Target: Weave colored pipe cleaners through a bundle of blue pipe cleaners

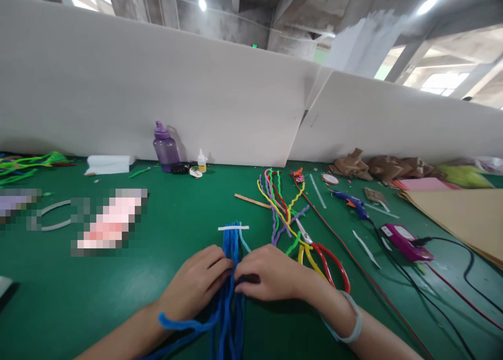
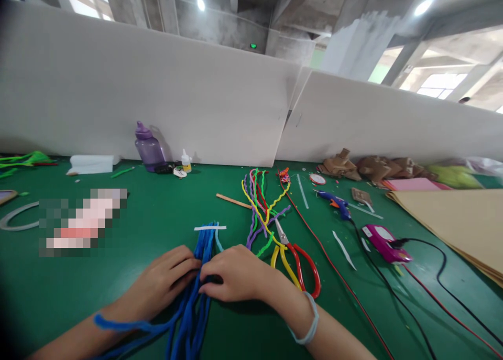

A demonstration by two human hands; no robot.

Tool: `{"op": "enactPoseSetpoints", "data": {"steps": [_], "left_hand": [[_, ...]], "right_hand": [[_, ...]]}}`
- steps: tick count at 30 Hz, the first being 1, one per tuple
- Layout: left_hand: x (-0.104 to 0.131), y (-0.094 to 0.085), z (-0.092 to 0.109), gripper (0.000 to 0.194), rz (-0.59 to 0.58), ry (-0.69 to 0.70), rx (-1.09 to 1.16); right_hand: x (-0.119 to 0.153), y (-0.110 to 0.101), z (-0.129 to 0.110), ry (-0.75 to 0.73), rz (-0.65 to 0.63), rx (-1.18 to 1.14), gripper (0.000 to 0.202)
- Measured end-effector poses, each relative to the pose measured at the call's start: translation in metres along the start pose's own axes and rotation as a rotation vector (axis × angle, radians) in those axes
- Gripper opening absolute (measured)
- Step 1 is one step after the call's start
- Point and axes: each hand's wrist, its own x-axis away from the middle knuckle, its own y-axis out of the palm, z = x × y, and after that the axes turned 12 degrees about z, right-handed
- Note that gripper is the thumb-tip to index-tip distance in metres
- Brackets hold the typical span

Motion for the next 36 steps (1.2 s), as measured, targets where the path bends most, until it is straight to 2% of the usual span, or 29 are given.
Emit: {"op": "enactPoseSetpoints", "data": {"steps": [6, 11, 15, 19, 23, 31, 36], "left_hand": [[-0.002, 0.0, 0.001, 0.017, -0.041, -0.023, 0.006], [-0.005, -0.002, 0.002, 0.013, -0.067, 0.023, 0.046], [-0.006, -0.002, 0.002, 0.015, -0.052, 0.09, 0.047], [-0.007, -0.002, 0.003, 0.016, -0.104, 0.13, 0.028], [-0.008, -0.002, 0.004, 0.018, -0.093, 0.138, 0.005], [-0.005, -0.001, 0.003, 0.025, -0.043, 0.131, -0.004], [-0.005, 0.001, 0.003, 0.023, -0.029, 0.145, 0.013]], "right_hand": [[0.001, 0.001, 0.006, 0.024, -0.005, 0.094, 0.026], [0.002, -0.001, 0.01, 0.048, -0.013, -0.026, 0.022], [-0.001, -0.001, 0.01, 0.138, 0.096, -0.034, 0.013], [-0.002, 0.002, 0.016, 0.224, 0.207, 0.08, 0.01], [0.0, 0.006, 0.023, 0.161, 0.145, 0.18, 0.021], [0.001, 0.004, 0.023, 0.094, 0.036, 0.335, 0.028], [0.0, 0.003, 0.021, 0.081, 0.002, 0.386, 0.031]]}}
